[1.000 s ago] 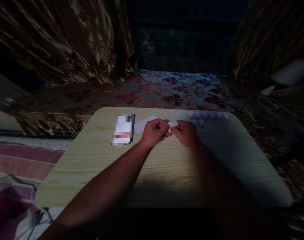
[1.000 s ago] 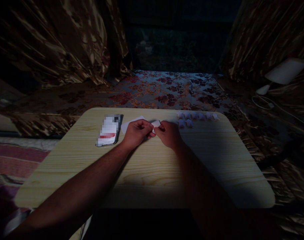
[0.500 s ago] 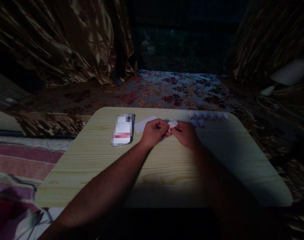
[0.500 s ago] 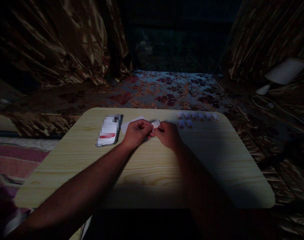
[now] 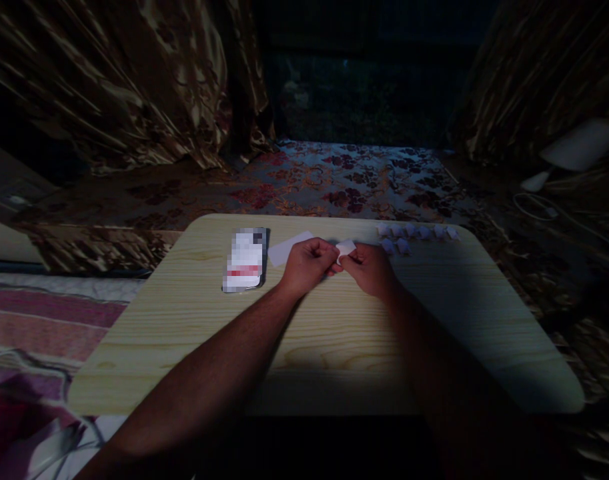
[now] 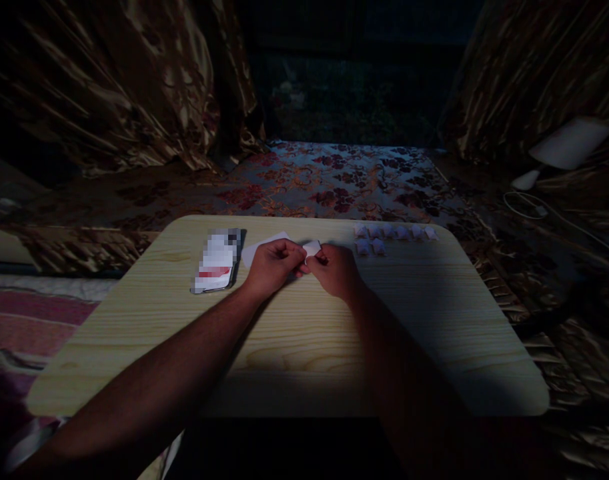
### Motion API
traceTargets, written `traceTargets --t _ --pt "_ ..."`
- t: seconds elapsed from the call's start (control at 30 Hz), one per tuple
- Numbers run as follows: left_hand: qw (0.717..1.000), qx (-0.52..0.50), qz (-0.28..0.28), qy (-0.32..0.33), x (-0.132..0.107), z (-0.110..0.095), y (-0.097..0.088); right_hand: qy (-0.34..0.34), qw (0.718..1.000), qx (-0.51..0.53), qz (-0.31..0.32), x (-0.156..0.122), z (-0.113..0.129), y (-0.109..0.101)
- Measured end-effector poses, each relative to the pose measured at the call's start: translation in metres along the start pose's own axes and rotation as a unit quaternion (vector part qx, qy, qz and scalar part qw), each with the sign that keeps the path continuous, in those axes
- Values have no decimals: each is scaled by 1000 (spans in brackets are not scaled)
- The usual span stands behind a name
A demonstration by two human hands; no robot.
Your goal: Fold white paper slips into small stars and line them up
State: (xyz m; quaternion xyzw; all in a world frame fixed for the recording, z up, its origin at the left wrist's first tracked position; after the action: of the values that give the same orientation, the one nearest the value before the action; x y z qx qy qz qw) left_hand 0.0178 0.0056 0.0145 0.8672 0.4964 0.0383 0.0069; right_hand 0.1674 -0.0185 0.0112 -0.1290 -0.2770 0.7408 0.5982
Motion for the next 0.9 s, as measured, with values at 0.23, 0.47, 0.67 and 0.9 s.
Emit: traceTargets --t 0.23,0.47,0.67,0.9 --pt "1000 -1 2 2 0 0 0 -10 998 54 5 0 2 1" --pt "1000 16 3 1 1 1 -2 -2 998 63 9 0 3 2" --pt "999 44 -5 4 1 4 -3 3 999 33 -7 0 4 0" --pt "997 67 -14 26 0 2 -3 1 1000 31 -4 2 -1 3"
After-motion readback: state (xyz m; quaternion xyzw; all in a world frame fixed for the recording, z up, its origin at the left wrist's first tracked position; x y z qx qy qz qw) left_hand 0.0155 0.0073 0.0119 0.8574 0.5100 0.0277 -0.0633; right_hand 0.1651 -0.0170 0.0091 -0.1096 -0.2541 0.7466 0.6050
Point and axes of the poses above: each hand's wrist, its own x-axis towards the middle knuckle, its own y-axis out of the palm, z = x × y, the point moved 2 cm from there along x, towards the middle knuckle, and after that the axes turned 15 degrees about z, right-handed, at the moved point
